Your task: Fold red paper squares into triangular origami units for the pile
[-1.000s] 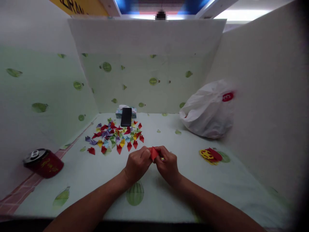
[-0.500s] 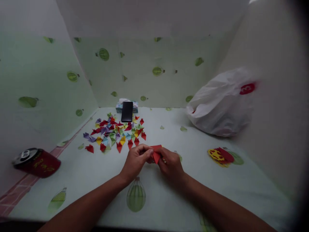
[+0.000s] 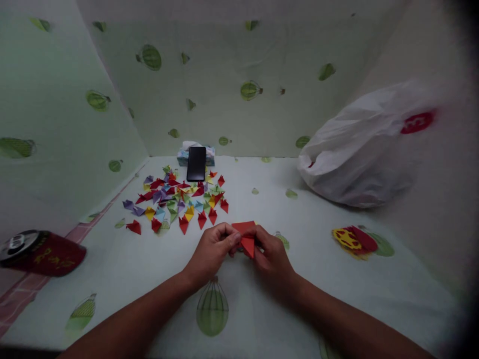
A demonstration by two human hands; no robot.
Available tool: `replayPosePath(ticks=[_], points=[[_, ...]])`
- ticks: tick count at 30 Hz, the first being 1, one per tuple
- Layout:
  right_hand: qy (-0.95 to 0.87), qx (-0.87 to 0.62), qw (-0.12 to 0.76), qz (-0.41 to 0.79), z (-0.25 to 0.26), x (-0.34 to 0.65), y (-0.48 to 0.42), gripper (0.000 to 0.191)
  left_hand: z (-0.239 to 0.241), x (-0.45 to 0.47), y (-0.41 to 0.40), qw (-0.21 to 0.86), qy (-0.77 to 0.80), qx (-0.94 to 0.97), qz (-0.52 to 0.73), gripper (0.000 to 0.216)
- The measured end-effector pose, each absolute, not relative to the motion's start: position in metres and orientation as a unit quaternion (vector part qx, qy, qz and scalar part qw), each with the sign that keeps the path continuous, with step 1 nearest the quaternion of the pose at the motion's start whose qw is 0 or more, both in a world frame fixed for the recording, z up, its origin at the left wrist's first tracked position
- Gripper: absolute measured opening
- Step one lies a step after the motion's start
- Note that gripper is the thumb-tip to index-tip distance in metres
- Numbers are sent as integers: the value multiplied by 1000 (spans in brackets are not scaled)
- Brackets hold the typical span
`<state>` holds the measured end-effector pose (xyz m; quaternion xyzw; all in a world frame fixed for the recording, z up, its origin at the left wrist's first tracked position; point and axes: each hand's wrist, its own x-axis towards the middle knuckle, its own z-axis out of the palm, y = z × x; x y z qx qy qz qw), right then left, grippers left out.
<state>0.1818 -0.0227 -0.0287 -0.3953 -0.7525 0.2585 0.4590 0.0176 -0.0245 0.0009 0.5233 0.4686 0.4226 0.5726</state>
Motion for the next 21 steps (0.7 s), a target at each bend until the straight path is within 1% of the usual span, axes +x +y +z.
replayPosePath(ticks=[4, 7, 10, 13, 18, 21], points=[[-695, -412, 446, 385, -28, 182, -21, 12, -1, 16, -21, 579, 476, 517, 413, 24], [-655, -405, 461, 440, -29, 182, -20, 10, -2, 15, -19, 595, 470, 500, 418, 25], [-641, -407, 469, 451, -29, 182, -19, 9, -2, 14, -19, 603, 471, 492, 417, 24], [-651, -417, 462, 436, -29, 182, -18, 8, -2, 14, -19, 603, 478, 495, 404, 23], [-682, -424, 434, 408, -28, 185, -17, 9, -2, 13, -18, 602, 486, 499, 390, 22], [-698, -413, 412, 415, -26, 186, -17, 11, -2, 12, -17, 614, 479, 497, 382, 23]])
